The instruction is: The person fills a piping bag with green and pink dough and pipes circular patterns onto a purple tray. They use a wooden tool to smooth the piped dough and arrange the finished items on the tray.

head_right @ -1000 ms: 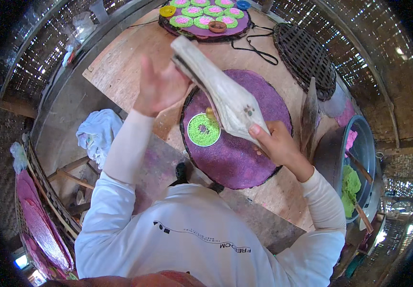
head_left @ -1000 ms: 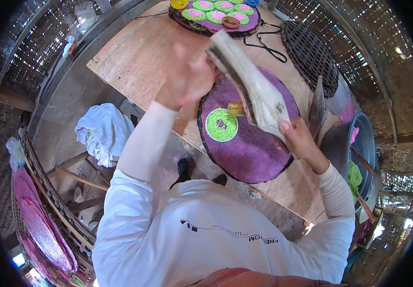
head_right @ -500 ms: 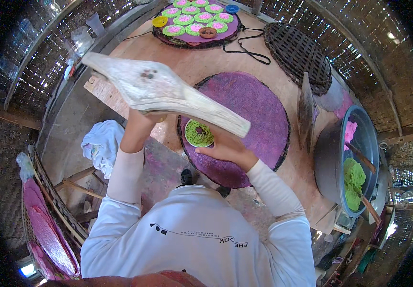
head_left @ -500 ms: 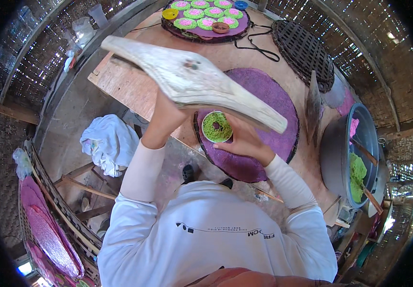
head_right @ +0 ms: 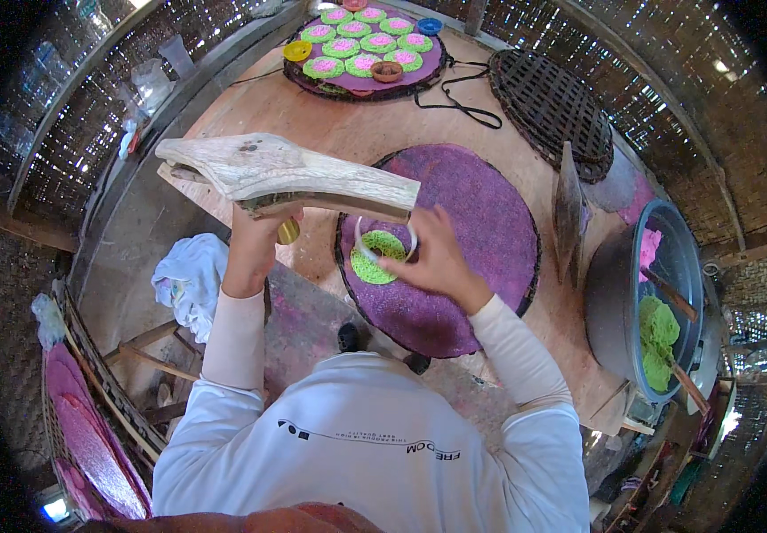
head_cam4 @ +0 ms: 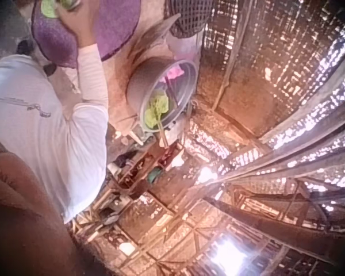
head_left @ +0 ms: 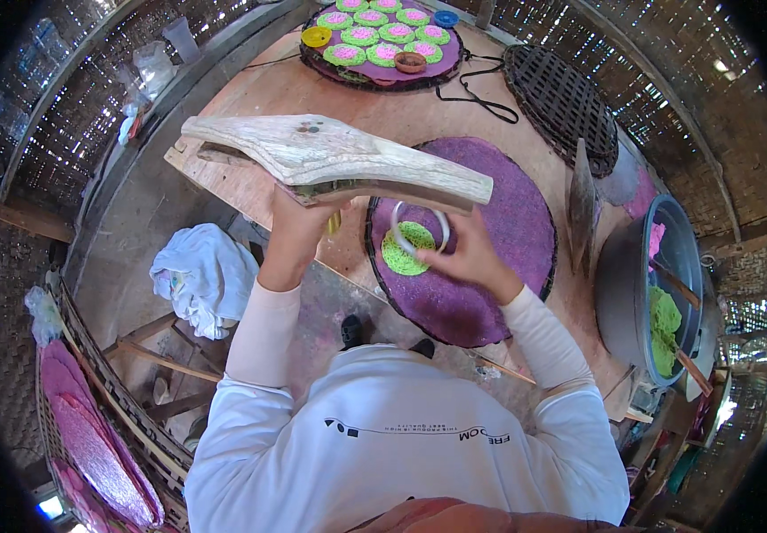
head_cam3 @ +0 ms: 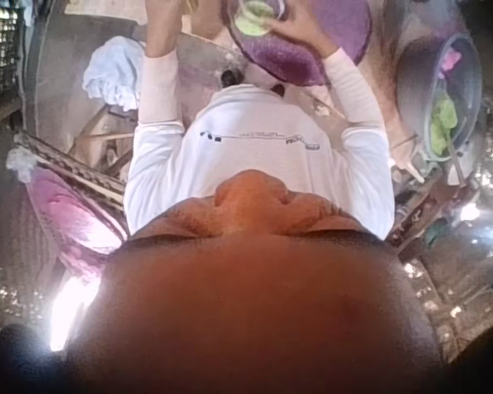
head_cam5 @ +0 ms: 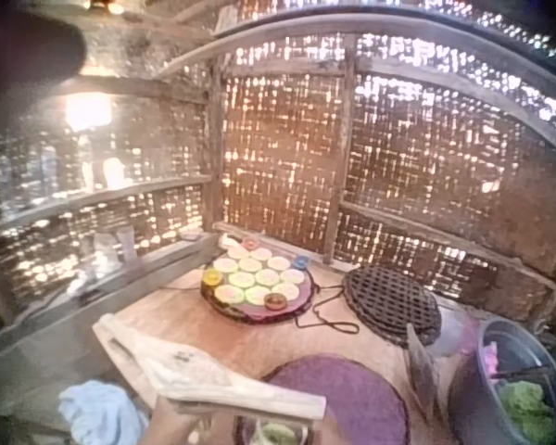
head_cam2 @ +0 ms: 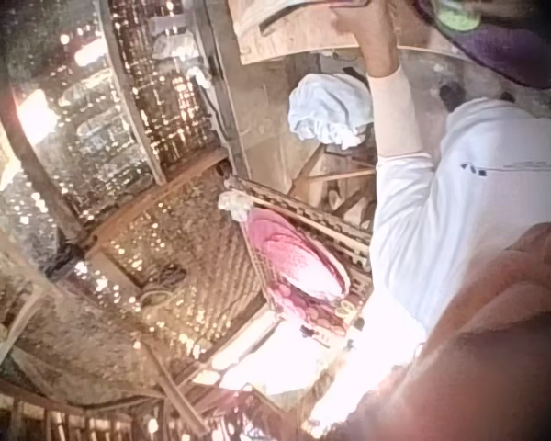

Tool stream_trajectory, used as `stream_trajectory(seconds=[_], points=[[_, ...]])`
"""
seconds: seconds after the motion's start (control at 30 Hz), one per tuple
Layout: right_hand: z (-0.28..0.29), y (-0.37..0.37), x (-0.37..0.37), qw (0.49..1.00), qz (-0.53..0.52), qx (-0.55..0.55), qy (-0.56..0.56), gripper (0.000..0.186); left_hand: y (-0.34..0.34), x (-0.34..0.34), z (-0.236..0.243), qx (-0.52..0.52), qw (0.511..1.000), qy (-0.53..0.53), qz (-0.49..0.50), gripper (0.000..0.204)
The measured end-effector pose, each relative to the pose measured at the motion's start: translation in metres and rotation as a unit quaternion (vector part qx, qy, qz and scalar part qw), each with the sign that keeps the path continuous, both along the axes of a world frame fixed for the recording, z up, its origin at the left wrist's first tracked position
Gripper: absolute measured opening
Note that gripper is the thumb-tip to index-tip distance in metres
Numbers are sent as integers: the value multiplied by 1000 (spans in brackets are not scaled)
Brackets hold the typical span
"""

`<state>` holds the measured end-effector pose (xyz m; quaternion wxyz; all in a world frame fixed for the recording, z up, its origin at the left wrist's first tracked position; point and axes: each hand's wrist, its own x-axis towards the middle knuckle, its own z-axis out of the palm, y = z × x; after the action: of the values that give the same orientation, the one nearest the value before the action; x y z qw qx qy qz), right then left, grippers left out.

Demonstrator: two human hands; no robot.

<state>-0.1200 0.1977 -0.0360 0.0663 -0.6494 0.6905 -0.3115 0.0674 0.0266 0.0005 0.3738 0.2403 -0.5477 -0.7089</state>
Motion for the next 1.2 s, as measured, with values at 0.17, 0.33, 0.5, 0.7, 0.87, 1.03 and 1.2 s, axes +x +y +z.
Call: stream_trajectory(seconds=[0.17,0.33,0.5,0.7,0.87,1.03,1.2], points=[[-30,-29,-36,988,-102,113,1,91,-6,-12,0,-69,997,-7,-12,40],[-2,-32,-44,929,-146,-43,-338,75,-13,-33,7,-266,963,-9,-40,46],[123,-1,-24,880,29,223,-418,55,-4,-72,34,-385,919,-29,-81,49],[114,28,-44,843,18,207,-497,53,-39,-121,66,-98,918,316,-218,44],[83,18,-76,782,-32,338,-523,66,-75,-149,33,205,744,447,-453,34],[59,1,-86,802,-92,373,-459,70,-67,-143,5,336,809,374,-305,35],[50,-10,-86,863,-98,380,-317,73,-75,-138,-7,328,819,388,-267,32]])
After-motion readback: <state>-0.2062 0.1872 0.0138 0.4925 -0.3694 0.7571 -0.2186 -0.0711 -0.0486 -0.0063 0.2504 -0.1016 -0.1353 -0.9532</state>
